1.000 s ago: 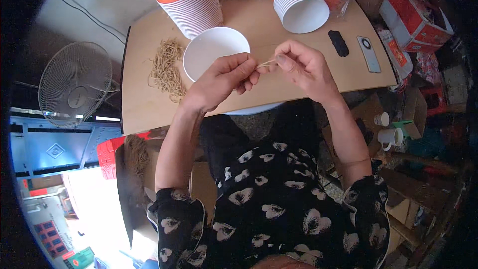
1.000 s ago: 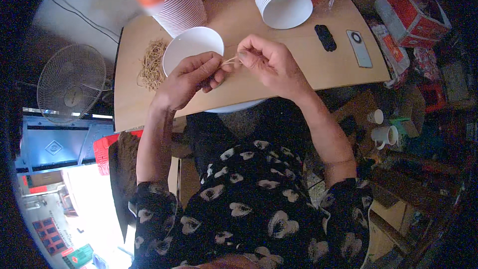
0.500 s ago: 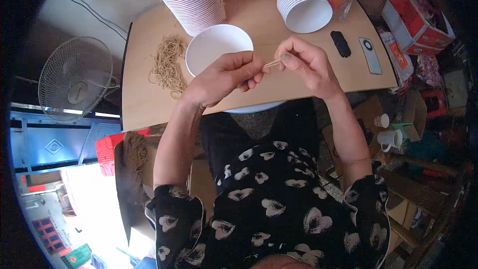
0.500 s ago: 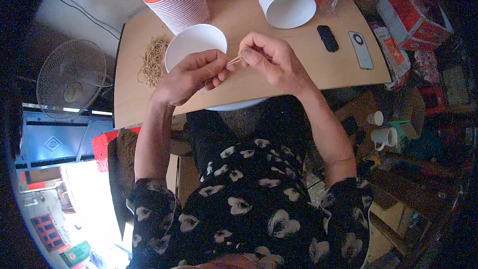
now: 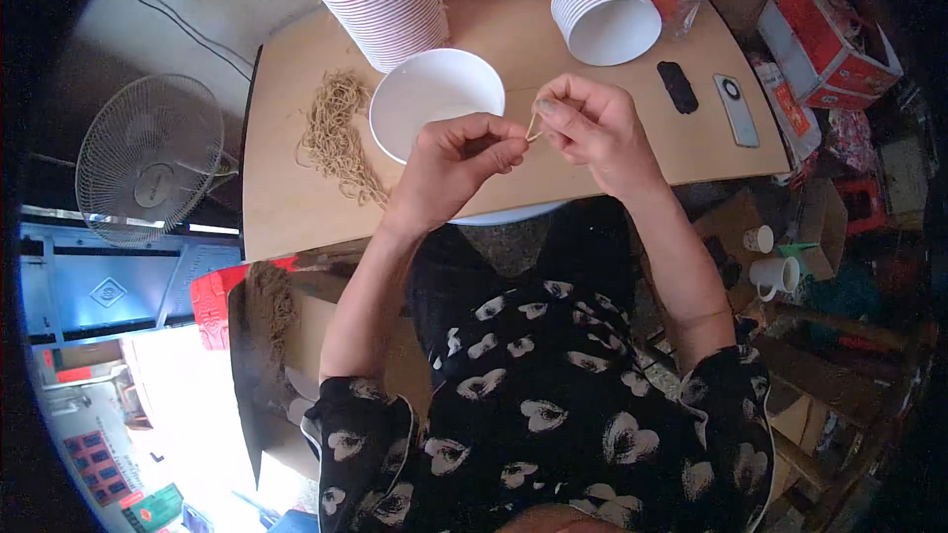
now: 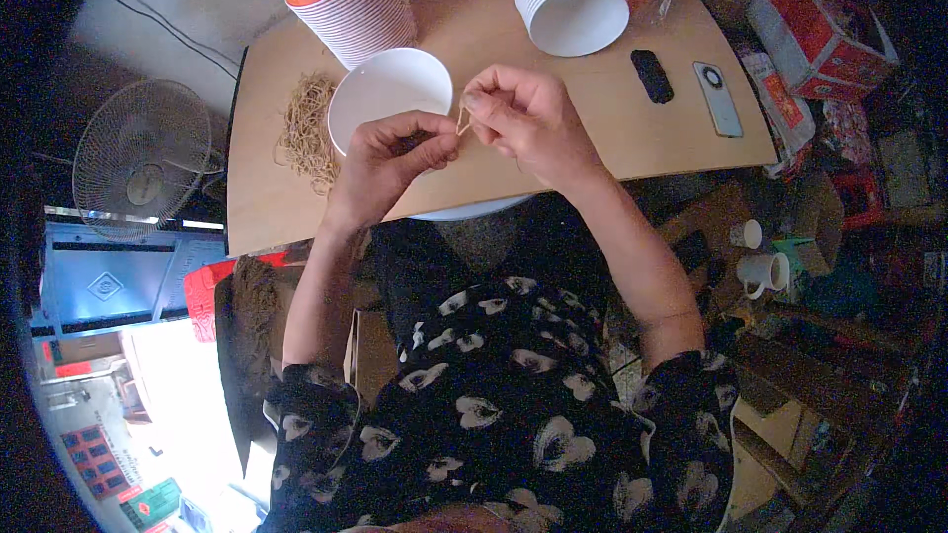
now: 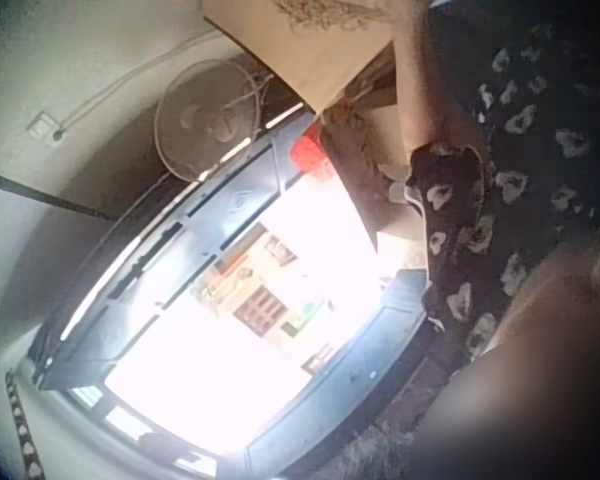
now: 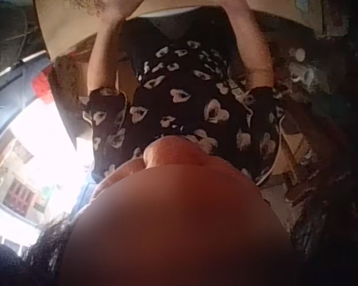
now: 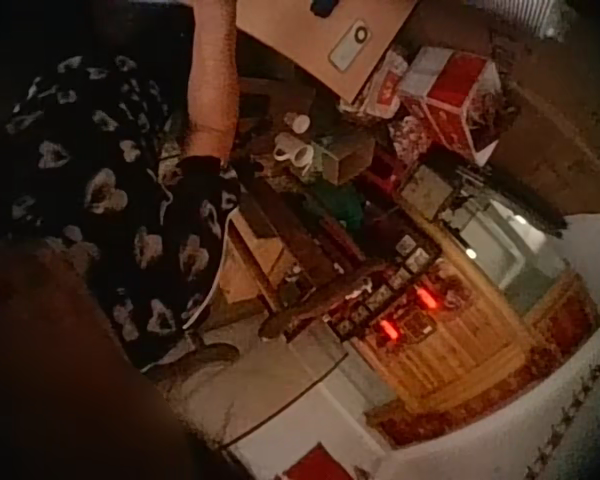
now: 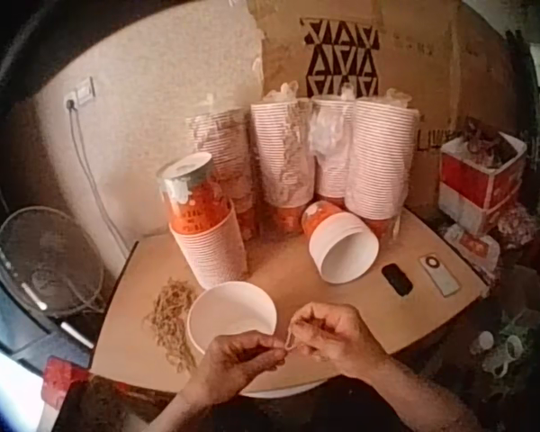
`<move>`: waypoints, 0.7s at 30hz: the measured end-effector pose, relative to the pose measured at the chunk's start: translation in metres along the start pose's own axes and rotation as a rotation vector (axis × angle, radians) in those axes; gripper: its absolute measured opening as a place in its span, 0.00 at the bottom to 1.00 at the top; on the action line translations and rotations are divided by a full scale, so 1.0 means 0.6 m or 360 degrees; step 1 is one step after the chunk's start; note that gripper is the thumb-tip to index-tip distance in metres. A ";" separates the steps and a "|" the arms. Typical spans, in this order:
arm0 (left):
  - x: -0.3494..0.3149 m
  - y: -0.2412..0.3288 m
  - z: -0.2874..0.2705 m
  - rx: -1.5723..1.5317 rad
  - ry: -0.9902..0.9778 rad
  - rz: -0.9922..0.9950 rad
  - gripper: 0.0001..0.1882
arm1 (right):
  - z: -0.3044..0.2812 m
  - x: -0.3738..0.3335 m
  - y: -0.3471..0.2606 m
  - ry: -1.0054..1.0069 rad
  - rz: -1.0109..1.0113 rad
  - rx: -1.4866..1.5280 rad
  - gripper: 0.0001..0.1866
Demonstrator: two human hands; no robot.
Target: Attaching rubber bands to paper cups in an assembly or packaging workspace.
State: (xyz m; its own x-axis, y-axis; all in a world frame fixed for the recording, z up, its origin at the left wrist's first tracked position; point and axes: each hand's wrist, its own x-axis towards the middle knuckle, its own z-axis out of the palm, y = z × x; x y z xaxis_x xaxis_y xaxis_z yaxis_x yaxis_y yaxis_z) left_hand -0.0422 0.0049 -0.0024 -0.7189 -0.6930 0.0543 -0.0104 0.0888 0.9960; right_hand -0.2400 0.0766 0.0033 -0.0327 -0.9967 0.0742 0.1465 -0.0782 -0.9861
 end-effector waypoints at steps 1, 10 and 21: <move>-0.001 -0.001 -0.002 -0.0027 -0.0002 0.0001 0.08 | 0.002 0.000 0.001 0.0003 0.0012 -0.0002 0.09; -0.004 0.007 -0.019 -0.0120 -0.0074 -0.0060 0.08 | -0.001 -0.001 0.000 -0.0042 -0.0311 -0.0592 0.10; 0.002 0.004 -0.026 -0.0257 -0.0137 -0.0115 0.10 | 0.001 0.002 -0.008 -0.0070 -0.0404 -0.0429 0.09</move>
State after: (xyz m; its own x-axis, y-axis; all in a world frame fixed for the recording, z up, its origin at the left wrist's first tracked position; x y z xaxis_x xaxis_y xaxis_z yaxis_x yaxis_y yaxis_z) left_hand -0.0325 -0.0071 0.0013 -0.7773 -0.6289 -0.0170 0.0427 -0.0797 0.9959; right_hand -0.2400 0.0756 0.0083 0.0087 -0.9468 0.3218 -0.1264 -0.3203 -0.9388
